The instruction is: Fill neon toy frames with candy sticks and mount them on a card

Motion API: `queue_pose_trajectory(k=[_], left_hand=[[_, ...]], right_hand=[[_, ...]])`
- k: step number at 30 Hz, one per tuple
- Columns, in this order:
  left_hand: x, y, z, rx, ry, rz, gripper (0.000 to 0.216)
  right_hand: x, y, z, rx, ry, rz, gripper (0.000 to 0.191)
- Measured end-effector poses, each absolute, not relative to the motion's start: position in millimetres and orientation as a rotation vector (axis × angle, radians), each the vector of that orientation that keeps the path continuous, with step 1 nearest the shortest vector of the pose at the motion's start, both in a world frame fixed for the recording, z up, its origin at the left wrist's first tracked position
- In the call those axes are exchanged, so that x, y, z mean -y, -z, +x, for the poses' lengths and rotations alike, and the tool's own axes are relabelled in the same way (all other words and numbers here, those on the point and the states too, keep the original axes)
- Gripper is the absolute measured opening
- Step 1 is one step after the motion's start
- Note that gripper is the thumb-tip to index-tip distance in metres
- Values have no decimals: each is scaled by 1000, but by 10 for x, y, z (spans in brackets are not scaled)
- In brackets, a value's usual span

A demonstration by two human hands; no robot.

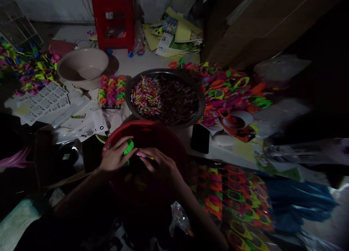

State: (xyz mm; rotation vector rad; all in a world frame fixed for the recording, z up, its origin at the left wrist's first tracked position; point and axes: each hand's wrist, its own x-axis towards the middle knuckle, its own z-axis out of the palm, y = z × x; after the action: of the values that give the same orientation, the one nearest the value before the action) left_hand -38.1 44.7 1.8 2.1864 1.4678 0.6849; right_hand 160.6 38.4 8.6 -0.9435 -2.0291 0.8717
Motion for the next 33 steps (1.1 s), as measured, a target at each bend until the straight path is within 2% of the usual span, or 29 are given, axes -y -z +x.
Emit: queue_pose_trajectory(k=[12,21,28,33], left_hand=[[-414,-171,-412,-1605,-400,2525,22],[-428,-290,-293,-1655,-208,2557,27],[-453,-311,-269,-1608,-266,2614,27],[-473,-339,-290,-1629,-168,2585,22]], right_hand=[[-384,-223,1561,2265,-514,-717,24],[-352,-242,1512,1909,-876,-1030,19],[-347,-215,1496,1815,-927,-1163,17],[-354,-267,1516,1852,-1000,-1141,13]])
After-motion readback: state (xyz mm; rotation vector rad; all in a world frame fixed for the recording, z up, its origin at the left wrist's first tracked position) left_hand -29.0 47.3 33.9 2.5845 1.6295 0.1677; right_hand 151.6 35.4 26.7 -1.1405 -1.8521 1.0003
